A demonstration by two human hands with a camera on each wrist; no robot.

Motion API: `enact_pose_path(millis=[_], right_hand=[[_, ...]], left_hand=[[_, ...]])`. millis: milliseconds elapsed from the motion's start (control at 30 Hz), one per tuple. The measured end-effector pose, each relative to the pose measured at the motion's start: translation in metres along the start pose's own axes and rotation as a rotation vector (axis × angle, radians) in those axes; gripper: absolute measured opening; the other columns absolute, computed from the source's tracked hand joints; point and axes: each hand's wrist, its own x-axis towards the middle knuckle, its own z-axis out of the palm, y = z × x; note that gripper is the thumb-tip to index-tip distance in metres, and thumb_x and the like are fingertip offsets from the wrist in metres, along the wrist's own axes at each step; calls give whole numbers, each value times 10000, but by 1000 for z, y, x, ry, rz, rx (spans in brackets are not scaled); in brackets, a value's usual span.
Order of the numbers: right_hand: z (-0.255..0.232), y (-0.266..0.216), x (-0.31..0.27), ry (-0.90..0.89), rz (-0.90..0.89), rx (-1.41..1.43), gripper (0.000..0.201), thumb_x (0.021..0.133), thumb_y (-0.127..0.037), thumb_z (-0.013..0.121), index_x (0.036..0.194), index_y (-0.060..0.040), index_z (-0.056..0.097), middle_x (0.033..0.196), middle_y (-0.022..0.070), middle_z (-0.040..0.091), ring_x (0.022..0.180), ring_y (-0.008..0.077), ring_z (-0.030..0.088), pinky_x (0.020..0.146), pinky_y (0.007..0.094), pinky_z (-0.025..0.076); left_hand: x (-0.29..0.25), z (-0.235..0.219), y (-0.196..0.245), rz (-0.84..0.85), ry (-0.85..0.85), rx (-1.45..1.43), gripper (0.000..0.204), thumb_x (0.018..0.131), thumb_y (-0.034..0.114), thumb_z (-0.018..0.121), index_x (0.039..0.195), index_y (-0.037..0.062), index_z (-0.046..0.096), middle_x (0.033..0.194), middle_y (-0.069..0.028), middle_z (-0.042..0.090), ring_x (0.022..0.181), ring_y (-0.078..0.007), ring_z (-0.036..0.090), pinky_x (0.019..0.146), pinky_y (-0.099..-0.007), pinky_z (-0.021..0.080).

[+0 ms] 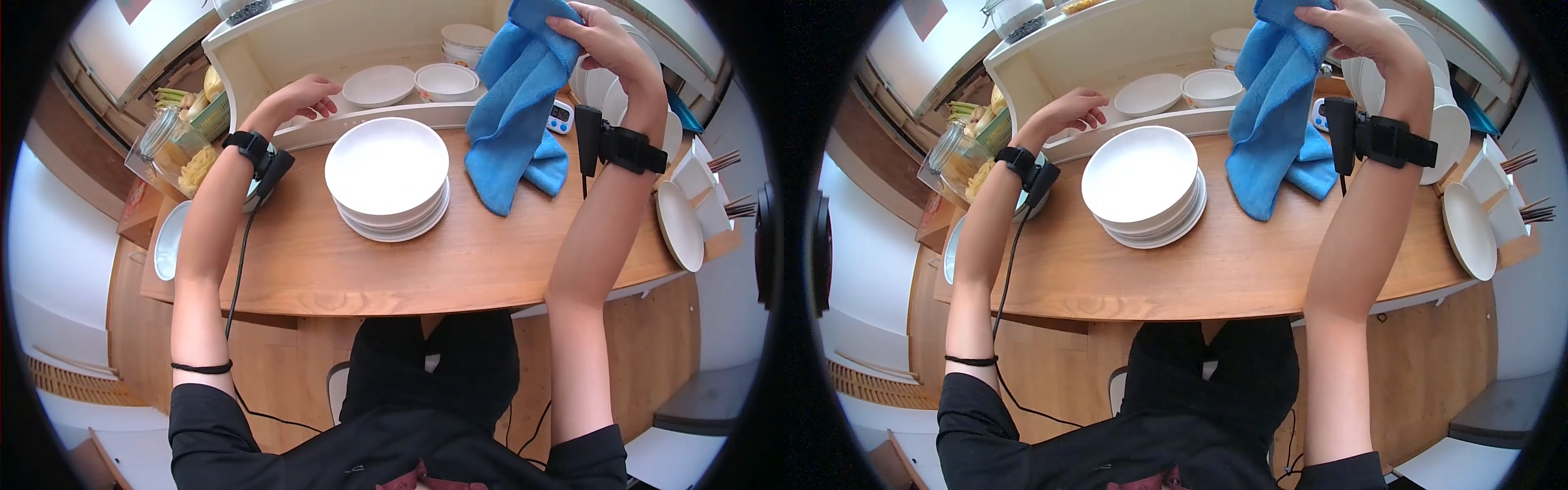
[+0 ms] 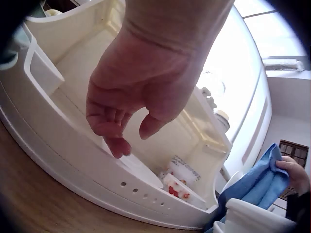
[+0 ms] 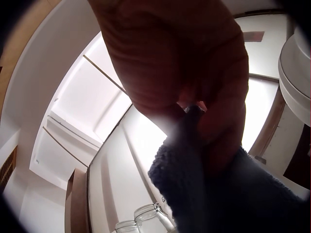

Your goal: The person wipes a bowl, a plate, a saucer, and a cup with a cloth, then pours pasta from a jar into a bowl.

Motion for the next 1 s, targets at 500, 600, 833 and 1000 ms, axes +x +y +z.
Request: enact_pose_path(millis=[500,600,833,1000], right_hand=[[-4,-3,4,-92,72,-104,251,906,-232,600,979,3,650,745,37,618,664,116,588,554,266,473],[-3,2,11,-76,121,-57,249,917,-222,583,999,5,644,763,48,630,709,128,622,589,269,520],[-3,28,33,-149,77,-336,425,887,-479,621,1074,-98,637,771,-27,590,672,53,588,621,197,509],[24,18,34,-95,-42,-158,436,890,-487,623,1056,-84,634,798,-15,606,701,52,610,647,194,521]], left_hand=[[69,32,-11,-170,11,-299,239,920,116,500,1074,-52,573,903,-158,670,747,-198,668,630,-308,545],[50,20,-4,-76,59,-270,262,912,89,463,1146,-15,520,868,-111,653,737,-199,683,713,-308,583],[-17,4,2,149,277,-350,338,887,52,383,1167,-94,503,904,-167,663,735,-191,688,684,-304,580],[-43,1,12,277,234,-554,376,926,131,427,1239,-78,428,915,-140,627,737,-181,679,699,-294,572]])
